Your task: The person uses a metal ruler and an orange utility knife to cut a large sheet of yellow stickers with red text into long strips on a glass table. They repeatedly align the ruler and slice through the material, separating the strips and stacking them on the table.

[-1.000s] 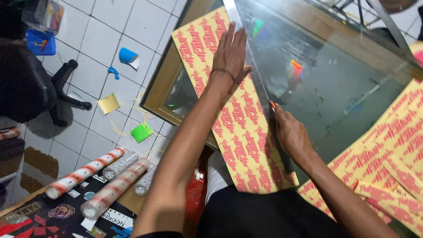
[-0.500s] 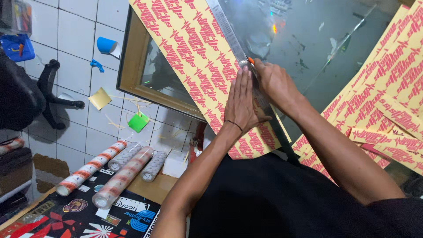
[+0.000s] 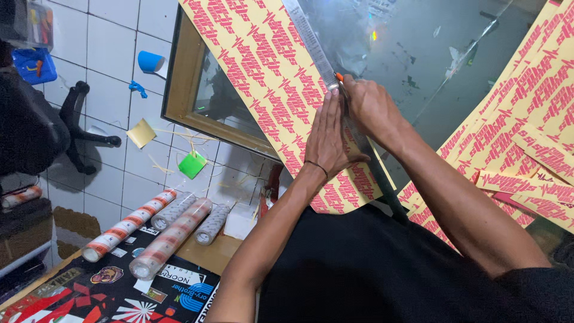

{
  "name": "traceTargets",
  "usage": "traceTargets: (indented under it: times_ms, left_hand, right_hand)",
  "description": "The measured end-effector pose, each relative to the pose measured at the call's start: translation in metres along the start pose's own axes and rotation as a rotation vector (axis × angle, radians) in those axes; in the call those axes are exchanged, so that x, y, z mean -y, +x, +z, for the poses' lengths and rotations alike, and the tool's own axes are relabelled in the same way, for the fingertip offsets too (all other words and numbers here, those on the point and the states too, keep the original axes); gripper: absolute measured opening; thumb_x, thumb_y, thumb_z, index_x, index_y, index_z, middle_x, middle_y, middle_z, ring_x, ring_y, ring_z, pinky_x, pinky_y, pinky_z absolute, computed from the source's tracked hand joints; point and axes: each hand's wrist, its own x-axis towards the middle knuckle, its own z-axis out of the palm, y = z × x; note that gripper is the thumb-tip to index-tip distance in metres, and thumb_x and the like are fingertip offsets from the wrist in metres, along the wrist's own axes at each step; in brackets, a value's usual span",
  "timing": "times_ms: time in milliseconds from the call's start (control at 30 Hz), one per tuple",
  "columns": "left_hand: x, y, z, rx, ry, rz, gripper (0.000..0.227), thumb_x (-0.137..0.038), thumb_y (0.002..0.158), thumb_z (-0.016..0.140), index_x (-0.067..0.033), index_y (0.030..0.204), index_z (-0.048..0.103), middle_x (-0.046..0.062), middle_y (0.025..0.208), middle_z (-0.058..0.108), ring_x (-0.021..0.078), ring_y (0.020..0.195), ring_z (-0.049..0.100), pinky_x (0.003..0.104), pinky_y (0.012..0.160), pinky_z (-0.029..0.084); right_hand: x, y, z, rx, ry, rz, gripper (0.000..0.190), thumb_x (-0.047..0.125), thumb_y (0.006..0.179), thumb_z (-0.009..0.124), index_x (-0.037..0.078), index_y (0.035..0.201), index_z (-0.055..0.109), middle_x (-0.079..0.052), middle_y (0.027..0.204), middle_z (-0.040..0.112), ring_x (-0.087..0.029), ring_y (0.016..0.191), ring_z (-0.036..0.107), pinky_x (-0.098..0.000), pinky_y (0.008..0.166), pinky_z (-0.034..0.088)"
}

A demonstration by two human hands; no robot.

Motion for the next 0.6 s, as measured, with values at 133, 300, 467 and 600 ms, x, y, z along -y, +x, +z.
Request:
traceTargets:
  times_ms: [133,300,467,600]
  left_hand:
    - [-0.003,-0.001,0.002,0.021,-0.021,-0.02,0.147,-0.102,0.052,0.04,-0.0038,0.158,0.013,0.013,0.166,0.003,0.0264,0.155,0.0,0.035,0.128,-0.001]
    - [-0.012,-0.006,-0.002,0.027,0.025,-0.041,0.149,-0.103,0.048,0.037,-0.003,0.157,0.016,0.013,0.166,0.003,0.0265,0.155,-0.001,0.035,0.127,-0.002]
    - [-0.016,-0.005,-0.002,0.057,0.004,-0.036,0.15,-0.102,0.049,0.039,-0.0015,0.157,0.013,0.013,0.166,-0.001,0.0267,0.155,-0.003,0.035,0.127,-0.003]
    - [-0.019,-0.008,-0.005,0.061,0.014,-0.034,0.143,-0.098,0.058,0.042,0.0004,0.157,0.012,0.015,0.166,-0.001,0.0277,0.155,-0.003,0.036,0.127,-0.001]
  right_hand:
    - [0.009,-0.007,-0.014,0.016,0.018,0.018,0.041,0.013,0.096,0.035,0.012,0.132,0.056,-0.022,0.1,0.068,-0.053,0.086,0.067,-0.0637,0.076,0.055]
    - [0.001,-0.007,-0.005,0.004,0.038,-0.017,0.04,0.018,0.098,0.039,0.011,0.135,0.053,-0.024,0.101,0.067,-0.054,0.086,0.066,-0.0663,0.076,0.053]
    - [0.002,-0.008,-0.008,-0.02,0.026,-0.031,0.04,0.014,0.098,0.038,0.009,0.133,0.054,-0.024,0.098,0.068,-0.054,0.084,0.067,-0.0657,0.073,0.053]
    - [0.006,-0.012,-0.011,-0.025,0.023,-0.041,0.043,0.01,0.096,0.033,0.009,0.134,0.054,-0.023,0.098,0.068,-0.053,0.083,0.067,-0.0645,0.071,0.054]
